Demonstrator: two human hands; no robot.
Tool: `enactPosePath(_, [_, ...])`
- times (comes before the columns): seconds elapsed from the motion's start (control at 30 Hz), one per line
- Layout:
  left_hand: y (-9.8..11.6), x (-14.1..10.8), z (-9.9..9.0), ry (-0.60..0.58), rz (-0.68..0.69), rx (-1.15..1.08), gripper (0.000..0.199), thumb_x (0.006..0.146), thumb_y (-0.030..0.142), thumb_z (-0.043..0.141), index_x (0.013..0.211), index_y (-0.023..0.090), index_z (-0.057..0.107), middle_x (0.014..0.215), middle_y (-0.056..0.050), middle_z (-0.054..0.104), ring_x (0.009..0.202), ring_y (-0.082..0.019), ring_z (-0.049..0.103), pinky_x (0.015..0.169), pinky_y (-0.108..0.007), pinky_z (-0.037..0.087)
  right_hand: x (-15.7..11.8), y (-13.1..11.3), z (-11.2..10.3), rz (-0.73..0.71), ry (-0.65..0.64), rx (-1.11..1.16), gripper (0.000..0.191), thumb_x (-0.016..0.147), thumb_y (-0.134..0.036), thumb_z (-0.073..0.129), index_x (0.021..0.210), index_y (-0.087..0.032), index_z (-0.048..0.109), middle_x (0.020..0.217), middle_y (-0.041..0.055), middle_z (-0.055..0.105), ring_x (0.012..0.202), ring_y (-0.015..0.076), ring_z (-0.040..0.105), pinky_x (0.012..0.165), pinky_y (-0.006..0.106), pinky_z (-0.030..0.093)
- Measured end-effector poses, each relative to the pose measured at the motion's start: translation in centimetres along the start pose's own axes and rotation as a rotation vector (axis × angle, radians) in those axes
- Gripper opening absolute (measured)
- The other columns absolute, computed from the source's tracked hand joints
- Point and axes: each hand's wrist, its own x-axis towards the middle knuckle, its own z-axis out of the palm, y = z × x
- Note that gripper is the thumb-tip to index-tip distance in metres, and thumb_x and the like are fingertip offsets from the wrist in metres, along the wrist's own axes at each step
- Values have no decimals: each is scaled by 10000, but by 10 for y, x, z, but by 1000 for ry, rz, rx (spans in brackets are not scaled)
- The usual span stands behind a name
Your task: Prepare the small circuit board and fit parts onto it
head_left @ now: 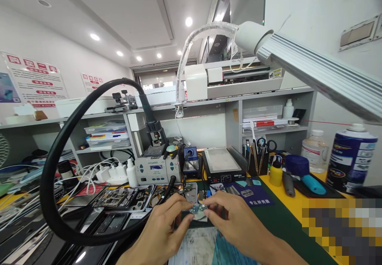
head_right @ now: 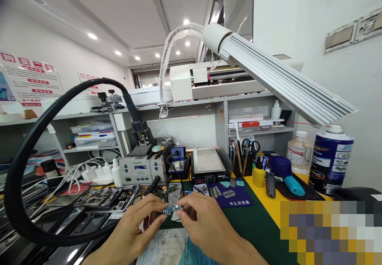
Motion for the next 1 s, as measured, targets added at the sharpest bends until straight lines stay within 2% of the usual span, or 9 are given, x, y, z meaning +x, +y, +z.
enactPosePath(1.0, [-1,-1,1,12,19,10,193,995,197,541,1151,225,651,919,-35,639,654,-132,586,605,-260,481,-1,1,1,4,-21,15,179,952,-258,596,1044,-251,751,824,22,696,710,188,619,603,273,442])
